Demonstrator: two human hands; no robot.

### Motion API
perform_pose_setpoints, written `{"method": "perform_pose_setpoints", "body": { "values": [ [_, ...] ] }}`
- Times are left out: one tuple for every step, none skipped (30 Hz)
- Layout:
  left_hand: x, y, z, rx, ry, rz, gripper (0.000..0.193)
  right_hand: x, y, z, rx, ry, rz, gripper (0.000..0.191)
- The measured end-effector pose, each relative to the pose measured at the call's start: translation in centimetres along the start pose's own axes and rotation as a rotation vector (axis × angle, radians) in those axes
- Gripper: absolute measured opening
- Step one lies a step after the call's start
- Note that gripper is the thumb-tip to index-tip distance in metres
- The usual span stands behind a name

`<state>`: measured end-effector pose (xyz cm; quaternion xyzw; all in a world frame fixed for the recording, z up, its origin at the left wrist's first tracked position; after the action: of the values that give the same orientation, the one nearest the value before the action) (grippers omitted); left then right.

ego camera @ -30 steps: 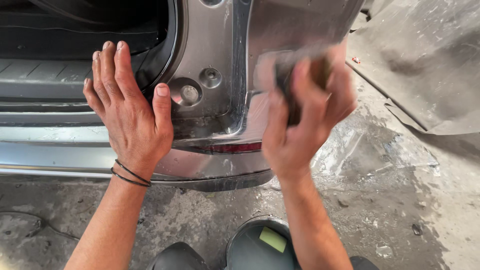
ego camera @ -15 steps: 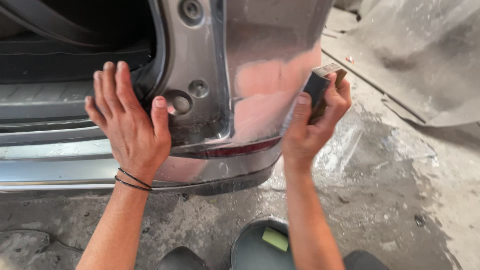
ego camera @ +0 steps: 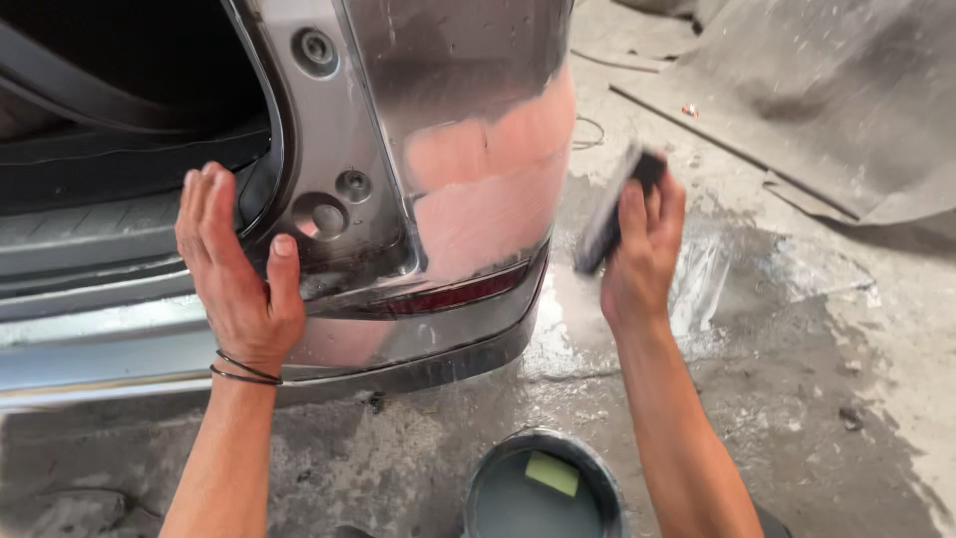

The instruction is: The person sands the rear bumper of a grey car using a sanding block and water from a bucket. They repeatedly rub the sanding block over the bumper surface, occasionally dipping it in water, and wipe the area with a cloth.

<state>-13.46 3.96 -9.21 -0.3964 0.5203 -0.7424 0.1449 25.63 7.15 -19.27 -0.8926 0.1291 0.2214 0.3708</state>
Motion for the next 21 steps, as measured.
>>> {"method": "perform_pose_setpoints", "body": {
  "values": [
    [0.0,1.0,1.2,0.02,0.02,0.003,0.057,1.3,2.0,0.3,-0.064,-0.008,-0.022,0.046],
    [-0.6,2.6,2.7,0.047,0.281,0.019,0.063,3.0,4.3,1.1,-0.207,0.082,0.019,0.048],
    [-1.8,4.9,5.1,0.072,0.196,-0.035,0.061,4.6,7.1,2.0,-0.336,0.163,0.068,0.051],
    [-3.3,7.9,7.6,0.093,0.109,-0.09,0.061,5.8,9.6,2.7,-0.381,0.228,0.054,0.05],
    [-5.3,11.6,10.4,0.1,0.224,-0.134,0.036,6.9,11.9,3.5,-0.436,0.298,0.034,0.05],
    [-8.4,16.2,12.8,0.219,0.404,-0.31,0.018,8.0,14.0,4.3,-0.48,0.327,0.045,0.049],
    [-12.0,20.9,15.4,0.242,0.505,-0.496,0.012,9.1,15.7,5.2,-0.525,0.353,0.058,0.048],
    [-15.2,25.7,18.0,0.171,0.487,-0.697,0.019,10.0,17.3,5.9,-0.569,0.357,0.072,0.048],
    [-19.0,31.5,19.3,0.309,0.432,-1.044,0.025,10.8,18.5,6.5,-0.608,0.362,0.079,0.048],
    [-21.9,36.3,20.3,0.285,0.366,-1.308,0.027,11.4,19.4,6.9,-0.639,0.361,0.093,0.048],
    [-24.2,40.7,20.7,0.259,0.29,-1.58,0.031,11.9,20.0,6.9,-0.647,0.359,0.089,0.048],
    [-25.8,43.5,20.2,0.345,0.26,-1.636,0.032,12.2,20.6,6.8,-0.658,0.36,0.088,0.048],
    [-27.1,45.6,19.6,0.428,0.227,-1.688,0.032,12.5,21.1,6.5,-0.666,0.36,0.087,0.049],
    [-28.0,47.3,18.9,0.511,0.189,-1.744,0.033,12.6,21.3,6.0,-0.639,0.372,0.065,0.049],
    [-28.6,47.8,18.7,0.496,0.138,-1.754,0.03,12.7,21.5,5.4,-0.62,0.384,0.041,0.049],
    [-28.9,47.5,18.7,0.483,0.093,-1.76,0.027,12.8,21.6,4.8,-0.601,0.4,0.013,0.049],
    [-29.1,47.2,18.3,0.469,0.047,-1.759,0.024,13.1,21.9,4.5,-0.626,0.411,0.019,0.049],
    [-29.1,48.2,18.4,0.666,0.237,-1.857,0.024,13.4,21.9,4.2,-0.644,0.423,0.02,0.049],
    [-28.7,47.9,18.5,0.861,0.432,-1.933,0.025,13.8,21.9,4.1,-0.657,0.429,0.021,0.049],
    [-27.7,46.5,18.7,1.061,0.628,-1.996,0.028,14.3,21.8,4.2,-0.673,0.429,0.041,0.049],
    [-26.8,43.3,18.5,1.141,0.77,-1.88,0.028,14.8,21.7,4.4,-0.692,0.423,0.064,0.048]
  ]
}}
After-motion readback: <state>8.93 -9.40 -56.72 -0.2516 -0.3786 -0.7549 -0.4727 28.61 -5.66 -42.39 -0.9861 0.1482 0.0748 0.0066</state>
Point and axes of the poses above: each hand's wrist, its own y-axis away from the middle knuckle, its own x-axis out of the back of the hand, z = x × y, the point moved 6 cm from there along -y, towards the middle knuckle, and after that the axes turned 5 degrees about -z, right-handed, at the moved point
